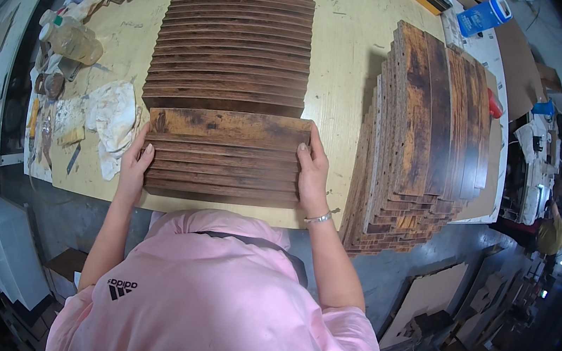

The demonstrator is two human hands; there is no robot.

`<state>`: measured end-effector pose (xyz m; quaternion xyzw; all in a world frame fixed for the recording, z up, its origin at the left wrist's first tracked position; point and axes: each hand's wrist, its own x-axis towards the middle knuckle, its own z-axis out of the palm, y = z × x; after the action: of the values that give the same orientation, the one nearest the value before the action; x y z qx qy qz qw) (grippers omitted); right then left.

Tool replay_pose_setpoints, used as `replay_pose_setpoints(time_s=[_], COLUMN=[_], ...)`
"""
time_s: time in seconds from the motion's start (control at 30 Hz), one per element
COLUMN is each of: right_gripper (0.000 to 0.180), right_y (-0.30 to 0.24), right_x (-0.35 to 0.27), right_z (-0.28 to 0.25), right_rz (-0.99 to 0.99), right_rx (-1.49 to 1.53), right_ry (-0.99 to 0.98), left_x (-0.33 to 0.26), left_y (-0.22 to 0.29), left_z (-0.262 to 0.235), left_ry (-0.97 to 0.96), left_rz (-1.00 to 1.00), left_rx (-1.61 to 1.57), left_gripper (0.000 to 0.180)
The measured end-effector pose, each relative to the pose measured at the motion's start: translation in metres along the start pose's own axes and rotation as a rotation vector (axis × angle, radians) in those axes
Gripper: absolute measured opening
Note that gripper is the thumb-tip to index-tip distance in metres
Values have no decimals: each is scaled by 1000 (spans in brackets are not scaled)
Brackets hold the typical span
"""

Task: The person cleans a wood-slat panel using a small block and then wipes it with a cloth.

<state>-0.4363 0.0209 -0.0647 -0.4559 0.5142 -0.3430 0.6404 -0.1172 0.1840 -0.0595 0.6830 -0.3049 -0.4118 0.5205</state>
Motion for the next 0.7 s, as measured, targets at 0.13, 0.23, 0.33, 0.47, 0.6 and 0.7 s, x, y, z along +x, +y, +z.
replay_pose_setpoints(time_s=[0.13, 0.23, 0.33, 0.47, 0.6, 0.7], right_gripper=[63, 62, 54, 45, 36, 27], right_y=[1, 7, 2, 0, -6, -8], right_x=[-3, 4, 2, 19, 30, 34], right_z=[-1, -3, 5, 8, 18, 20], right_rz=[9, -68, -143, -193, -252, -197], right_rx=[107, 77, 109, 90, 68, 53], right_ry=[-4, 41, 97, 97, 140, 176], left_x=[-7, -5, -8, 2, 12, 12], left_y=[-1, 6, 0, 1, 3, 1], left_z=[1, 4, -2, -1, -5, -5], left_ry=[22, 28, 44, 84, 67, 58], left_rz=[-11, -19, -38, -5, -5, 5], left_rx=[-74, -95, -173, -250, -257, -207], left_gripper=[60, 56, 52, 50, 49, 56])
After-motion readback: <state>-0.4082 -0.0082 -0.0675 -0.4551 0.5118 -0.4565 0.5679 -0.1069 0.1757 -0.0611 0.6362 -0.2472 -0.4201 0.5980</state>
